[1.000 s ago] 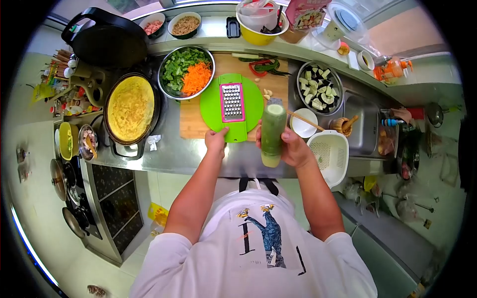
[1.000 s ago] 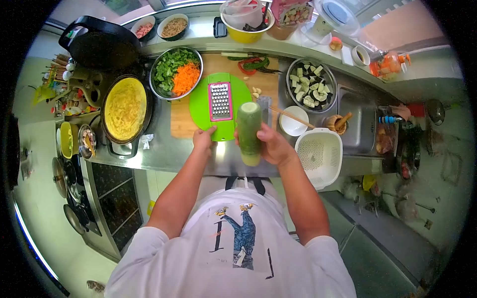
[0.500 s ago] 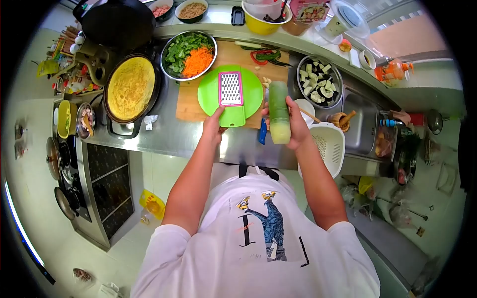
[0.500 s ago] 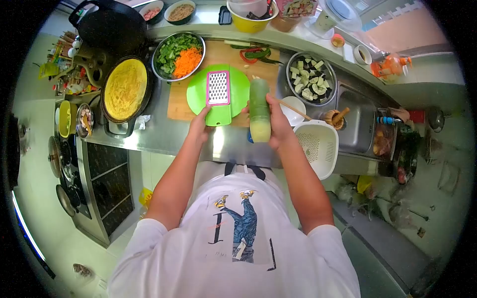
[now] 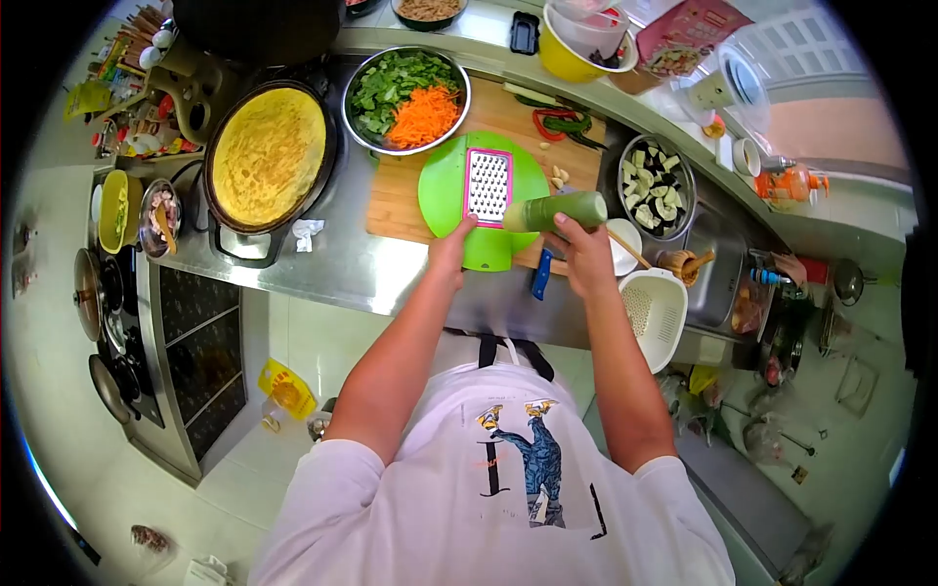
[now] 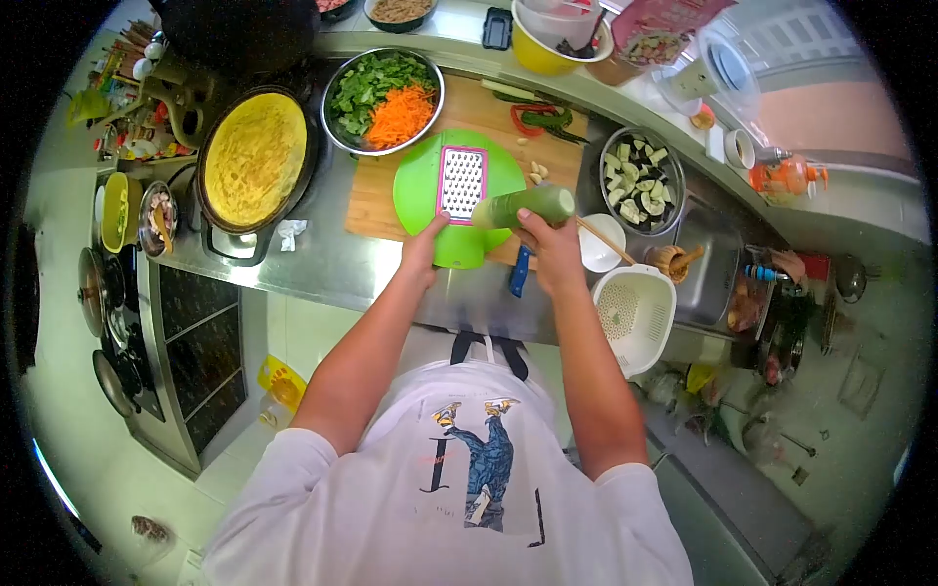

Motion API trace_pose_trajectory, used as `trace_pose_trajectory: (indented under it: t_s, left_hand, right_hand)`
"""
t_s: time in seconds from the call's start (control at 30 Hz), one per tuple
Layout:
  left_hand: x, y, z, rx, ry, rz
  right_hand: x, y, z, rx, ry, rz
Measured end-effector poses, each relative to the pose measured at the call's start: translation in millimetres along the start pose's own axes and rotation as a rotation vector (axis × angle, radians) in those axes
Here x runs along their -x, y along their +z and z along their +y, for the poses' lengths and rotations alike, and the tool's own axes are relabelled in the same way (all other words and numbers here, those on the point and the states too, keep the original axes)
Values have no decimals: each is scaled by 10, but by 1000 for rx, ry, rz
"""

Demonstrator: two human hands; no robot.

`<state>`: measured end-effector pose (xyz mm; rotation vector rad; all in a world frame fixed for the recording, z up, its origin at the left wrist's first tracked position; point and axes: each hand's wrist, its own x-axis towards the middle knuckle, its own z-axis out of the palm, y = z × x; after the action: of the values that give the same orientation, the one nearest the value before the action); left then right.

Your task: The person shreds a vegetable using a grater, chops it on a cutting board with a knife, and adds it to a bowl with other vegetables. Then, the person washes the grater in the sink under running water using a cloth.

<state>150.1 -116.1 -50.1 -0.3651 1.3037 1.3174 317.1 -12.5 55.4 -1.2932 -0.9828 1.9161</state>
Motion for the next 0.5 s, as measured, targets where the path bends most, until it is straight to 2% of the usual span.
trace_pose_trajectory:
  t_s: [0.2,0.33,0.4,0.43,0.5]
  left_hand:
    - [41,48,72,61,-28,-13]
    - [38,-6,105,81,-129,-44]
    - [-26,-25,110,111,-137,-104]
    - [-43,-18,127,116,-138,-103]
    - [-63,-11,122,69,-103,-73]
  right_hand:
    - [-146,229,297,-197,5,-29]
    - [-10,146,247,40,56,5]
    - [2,44,169,-19,249,-75]
    - [-32,30,173,-14,252,-76]
    - [-76,7,196,32,495,-52]
